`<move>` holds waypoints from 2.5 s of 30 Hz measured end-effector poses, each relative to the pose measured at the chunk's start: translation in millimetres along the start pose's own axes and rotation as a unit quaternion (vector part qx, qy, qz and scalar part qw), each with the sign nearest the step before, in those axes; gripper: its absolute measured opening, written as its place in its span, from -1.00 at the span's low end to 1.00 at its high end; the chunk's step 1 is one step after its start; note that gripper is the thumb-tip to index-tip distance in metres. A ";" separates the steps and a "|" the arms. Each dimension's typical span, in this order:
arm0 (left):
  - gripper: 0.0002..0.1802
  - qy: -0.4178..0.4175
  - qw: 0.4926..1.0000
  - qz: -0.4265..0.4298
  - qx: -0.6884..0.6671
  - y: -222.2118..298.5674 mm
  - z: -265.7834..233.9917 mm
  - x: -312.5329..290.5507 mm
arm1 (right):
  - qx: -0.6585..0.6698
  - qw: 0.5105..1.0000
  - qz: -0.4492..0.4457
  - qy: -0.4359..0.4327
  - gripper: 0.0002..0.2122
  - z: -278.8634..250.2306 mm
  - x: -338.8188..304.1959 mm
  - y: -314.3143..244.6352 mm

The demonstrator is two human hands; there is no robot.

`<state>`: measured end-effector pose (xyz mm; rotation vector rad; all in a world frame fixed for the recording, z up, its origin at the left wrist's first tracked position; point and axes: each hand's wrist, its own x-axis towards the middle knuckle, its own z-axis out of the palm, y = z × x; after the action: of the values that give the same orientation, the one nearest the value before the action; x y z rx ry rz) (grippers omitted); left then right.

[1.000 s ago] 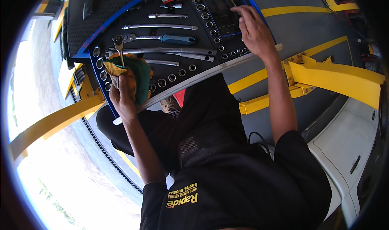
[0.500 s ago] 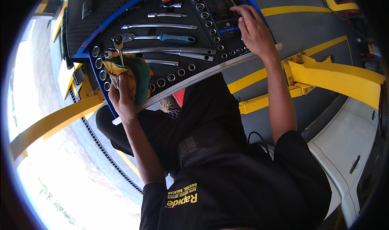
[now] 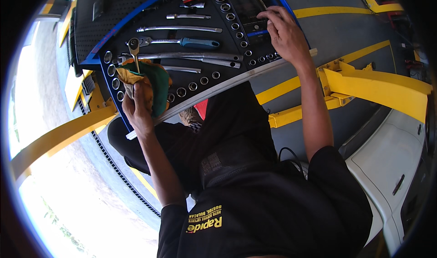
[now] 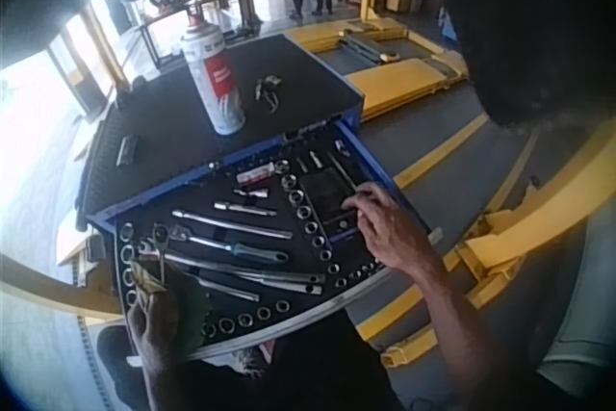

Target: The person wipes a socket wrench with a cloth, then places it in a tool drawer. They continue wiping other tools and organizing them in the drawer.

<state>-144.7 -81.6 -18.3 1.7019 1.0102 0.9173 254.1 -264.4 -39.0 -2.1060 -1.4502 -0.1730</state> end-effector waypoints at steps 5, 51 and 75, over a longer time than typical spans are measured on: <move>-0.49 0.007 1.000 0.002 0.008 -1.7 -0.3 0.0 | -0.005 1.000 -0.009 0.028 -0.75 -0.6 2.5 -3.4; -0.51 0.005 1.000 -0.002 0.005 -2.5 -0.5 0.5 | 0.039 0.999 0.028 0.021 -0.71 -4.0 3.1 -7.9; -0.52 0.006 1.000 0.004 0.010 1.0 1.0 0.2 | 0.017 1.000 0.014 0.003 -0.68 -3.6 2.9 -5.9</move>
<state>-143.5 -82.0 -17.6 1.7202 1.0254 0.9254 250.8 -262.5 -32.6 -2.0946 -1.4104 -0.1433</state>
